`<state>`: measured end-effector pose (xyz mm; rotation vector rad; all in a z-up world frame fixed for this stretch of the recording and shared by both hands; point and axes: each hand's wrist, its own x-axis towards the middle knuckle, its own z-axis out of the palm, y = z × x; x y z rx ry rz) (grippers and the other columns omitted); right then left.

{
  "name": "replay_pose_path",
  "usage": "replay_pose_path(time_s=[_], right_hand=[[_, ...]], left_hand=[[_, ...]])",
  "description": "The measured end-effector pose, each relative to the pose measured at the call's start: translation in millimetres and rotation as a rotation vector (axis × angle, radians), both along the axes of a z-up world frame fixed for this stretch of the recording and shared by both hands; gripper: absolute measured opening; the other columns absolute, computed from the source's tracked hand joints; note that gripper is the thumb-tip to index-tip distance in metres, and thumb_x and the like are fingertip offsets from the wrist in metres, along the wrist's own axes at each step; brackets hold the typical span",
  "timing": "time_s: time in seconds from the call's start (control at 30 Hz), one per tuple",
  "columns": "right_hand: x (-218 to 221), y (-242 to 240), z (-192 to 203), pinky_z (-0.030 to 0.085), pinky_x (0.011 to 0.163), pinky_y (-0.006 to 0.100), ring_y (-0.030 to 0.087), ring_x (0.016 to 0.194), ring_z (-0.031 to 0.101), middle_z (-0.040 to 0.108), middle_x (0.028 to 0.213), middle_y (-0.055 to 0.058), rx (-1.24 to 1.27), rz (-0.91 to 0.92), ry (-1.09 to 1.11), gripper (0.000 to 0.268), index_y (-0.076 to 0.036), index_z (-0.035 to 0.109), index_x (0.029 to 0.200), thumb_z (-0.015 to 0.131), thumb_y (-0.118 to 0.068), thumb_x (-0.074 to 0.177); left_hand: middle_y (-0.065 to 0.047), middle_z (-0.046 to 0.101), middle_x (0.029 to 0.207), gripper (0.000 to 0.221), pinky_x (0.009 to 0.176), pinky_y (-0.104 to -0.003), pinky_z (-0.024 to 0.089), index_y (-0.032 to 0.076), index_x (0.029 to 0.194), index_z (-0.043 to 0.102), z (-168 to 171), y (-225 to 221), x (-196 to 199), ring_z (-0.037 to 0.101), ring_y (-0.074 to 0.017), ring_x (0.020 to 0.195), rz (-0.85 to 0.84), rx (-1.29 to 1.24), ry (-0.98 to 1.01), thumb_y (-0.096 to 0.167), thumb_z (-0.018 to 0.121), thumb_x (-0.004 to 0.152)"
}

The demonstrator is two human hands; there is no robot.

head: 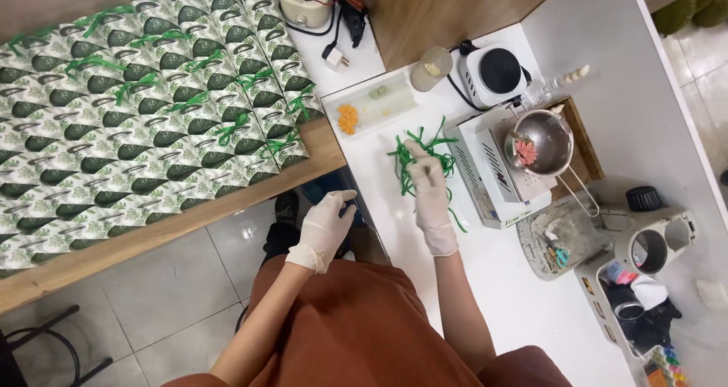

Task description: Tying green decorative strips onto small candle components at a production table.

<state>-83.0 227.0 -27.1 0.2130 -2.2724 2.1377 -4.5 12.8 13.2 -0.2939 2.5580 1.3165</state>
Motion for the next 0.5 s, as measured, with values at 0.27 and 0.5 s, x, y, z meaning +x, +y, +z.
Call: replay_pose_path(time_s=[0.27, 0.5], right_hand=[[14.3, 46.4, 114.9, 0.050, 0.099, 0.043, 0.020, 0.088, 0.060, 0.067, 0.092, 0.006, -0.576, -0.198, 0.008, 0.010, -0.011, 0.053, 0.092, 0.061, -0.010, 0.098], [50.0, 86.4, 167.5, 0.030, 0.060, 0.022, 0.005, 0.063, 0.033, 0.055, 0.080, -0.004, -0.429, -0.430, 0.034, 0.017, -0.010, 0.055, 0.097, 0.068, -0.007, 0.107]], left_hand=[[-0.014, 0.070, 0.119, 0.030, 0.089, -0.040, 0.055, 0.012, 0.122, 0.069, -21.5, 22.3, -2.2, 0.070, -0.0326, 0.101, -0.196, 0.052, 0.011, 0.022, 0.064, 0.094], [-0.016, 0.074, 0.107, 0.029, 0.087, -0.039, 0.056, 0.012, 0.120, 0.071, -13.1, -3.2, -43.3, 0.071, -0.0327, 0.097, -0.217, -0.002, 0.029, 0.024, 0.063, 0.095]])
